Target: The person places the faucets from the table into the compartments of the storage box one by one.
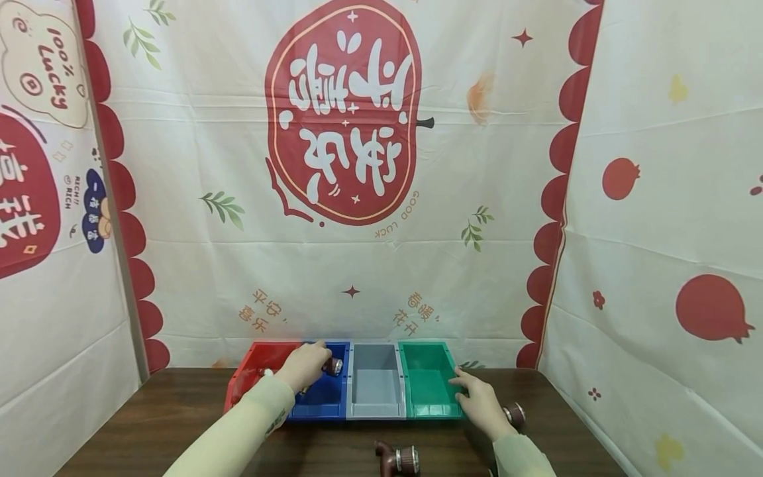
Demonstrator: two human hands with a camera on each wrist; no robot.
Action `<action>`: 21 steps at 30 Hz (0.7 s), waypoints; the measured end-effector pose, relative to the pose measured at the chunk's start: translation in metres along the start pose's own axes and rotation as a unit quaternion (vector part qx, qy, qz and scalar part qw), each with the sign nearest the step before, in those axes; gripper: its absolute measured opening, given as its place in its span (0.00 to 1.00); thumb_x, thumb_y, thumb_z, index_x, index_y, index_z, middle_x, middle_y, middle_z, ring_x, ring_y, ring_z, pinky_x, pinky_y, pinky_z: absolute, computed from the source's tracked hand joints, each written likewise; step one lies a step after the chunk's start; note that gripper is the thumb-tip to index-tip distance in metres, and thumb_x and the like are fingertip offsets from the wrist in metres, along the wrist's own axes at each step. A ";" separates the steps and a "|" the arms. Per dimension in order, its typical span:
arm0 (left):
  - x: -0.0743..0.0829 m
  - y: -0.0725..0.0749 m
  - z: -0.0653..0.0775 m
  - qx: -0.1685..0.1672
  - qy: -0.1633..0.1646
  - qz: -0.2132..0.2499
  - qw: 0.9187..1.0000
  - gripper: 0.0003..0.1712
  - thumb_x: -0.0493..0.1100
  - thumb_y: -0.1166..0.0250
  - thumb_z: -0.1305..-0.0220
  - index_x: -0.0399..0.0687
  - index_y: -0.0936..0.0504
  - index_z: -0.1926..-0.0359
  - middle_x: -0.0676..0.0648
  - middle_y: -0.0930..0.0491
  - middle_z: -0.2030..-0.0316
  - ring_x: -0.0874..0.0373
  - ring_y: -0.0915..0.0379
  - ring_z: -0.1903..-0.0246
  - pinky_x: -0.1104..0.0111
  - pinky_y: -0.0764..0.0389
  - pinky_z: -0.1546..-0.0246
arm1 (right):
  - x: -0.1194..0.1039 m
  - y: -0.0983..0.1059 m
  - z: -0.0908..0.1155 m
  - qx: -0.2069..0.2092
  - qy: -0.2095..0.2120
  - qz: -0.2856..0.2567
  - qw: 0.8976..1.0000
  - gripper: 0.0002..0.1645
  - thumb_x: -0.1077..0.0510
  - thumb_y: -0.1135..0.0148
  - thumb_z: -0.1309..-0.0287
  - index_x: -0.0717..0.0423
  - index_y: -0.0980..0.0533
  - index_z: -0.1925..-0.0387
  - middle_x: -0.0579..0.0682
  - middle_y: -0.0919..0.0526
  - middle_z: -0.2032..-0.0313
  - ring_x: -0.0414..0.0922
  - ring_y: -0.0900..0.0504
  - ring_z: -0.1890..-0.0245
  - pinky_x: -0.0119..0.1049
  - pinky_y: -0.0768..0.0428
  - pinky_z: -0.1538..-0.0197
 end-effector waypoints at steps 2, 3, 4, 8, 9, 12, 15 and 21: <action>0.000 0.000 0.000 0.000 -0.001 0.000 1.000 0.08 0.39 0.29 0.44 0.49 0.14 0.61 0.45 0.21 0.64 0.54 0.23 0.71 0.61 0.16 0.66 | -0.001 0.000 0.000 -0.001 -0.001 0.001 1.000 0.16 0.71 0.39 0.45 0.63 0.18 0.53 0.63 0.27 0.39 0.63 0.30 0.39 0.59 0.29 0.43; 0.000 -0.001 0.000 -0.001 -0.002 0.001 1.000 0.09 0.39 0.28 0.44 0.49 0.14 0.60 0.45 0.21 0.64 0.54 0.23 0.70 0.61 0.16 0.65 | -0.001 0.000 0.001 -0.001 -0.003 0.002 1.000 0.16 0.71 0.39 0.45 0.63 0.18 0.53 0.63 0.27 0.39 0.63 0.29 0.39 0.59 0.29 0.43; 0.000 -0.001 0.000 -0.002 -0.002 0.002 1.000 0.09 0.39 0.28 0.44 0.49 0.14 0.60 0.45 0.21 0.63 0.53 0.23 0.70 0.61 0.16 0.65 | -0.001 0.000 0.001 -0.002 -0.003 0.002 1.000 0.16 0.71 0.39 0.45 0.63 0.18 0.53 0.63 0.27 0.39 0.63 0.29 0.39 0.59 0.29 0.43; -0.001 -0.001 0.000 -0.002 -0.002 0.004 1.000 0.09 0.38 0.28 0.44 0.49 0.14 0.60 0.45 0.21 0.64 0.53 0.22 0.69 0.60 0.16 0.65 | -0.002 0.001 0.001 0.000 -0.003 0.004 1.000 0.16 0.72 0.38 0.45 0.63 0.18 0.53 0.63 0.27 0.39 0.63 0.29 0.39 0.58 0.29 0.43; -0.001 -0.001 0.000 -0.001 -0.003 0.005 1.000 0.09 0.38 0.28 0.44 0.49 0.14 0.60 0.45 0.21 0.64 0.54 0.22 0.70 0.61 0.16 0.65 | -0.002 0.001 0.000 0.001 -0.002 0.004 1.000 0.16 0.72 0.38 0.45 0.63 0.18 0.53 0.63 0.27 0.39 0.63 0.29 0.39 0.58 0.29 0.43; -0.001 0.000 -0.001 0.004 -0.006 0.006 1.000 0.09 0.37 0.29 0.44 0.49 0.14 0.61 0.46 0.21 0.65 0.54 0.22 0.71 0.61 0.16 0.66 | -0.002 0.002 0.000 0.004 -0.001 0.005 1.000 0.16 0.71 0.38 0.45 0.64 0.18 0.53 0.63 0.27 0.39 0.63 0.29 0.40 0.59 0.29 0.43; -0.002 0.001 -0.001 0.006 -0.006 0.008 1.000 0.09 0.37 0.29 0.44 0.49 0.14 0.60 0.45 0.21 0.65 0.54 0.22 0.70 0.61 0.16 0.65 | -0.003 0.002 0.000 0.004 0.001 0.005 1.000 0.16 0.71 0.38 0.45 0.64 0.18 0.53 0.63 0.27 0.39 0.63 0.29 0.40 0.58 0.28 0.43; -0.002 -0.001 -0.001 0.000 -0.008 0.008 1.000 0.09 0.37 0.29 0.44 0.49 0.14 0.60 0.45 0.21 0.63 0.53 0.22 0.69 0.60 0.16 0.64 | -0.004 0.002 0.001 0.003 0.002 0.004 1.000 0.16 0.71 0.38 0.45 0.63 0.18 0.53 0.63 0.27 0.39 0.63 0.30 0.39 0.58 0.29 0.43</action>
Point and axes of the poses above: each hand's wrist, its own z-axis away from the middle knuckle, its own y-axis out of the back of the hand, x = y × z, the point moved 6 cm from there along -z, towards the middle knuckle
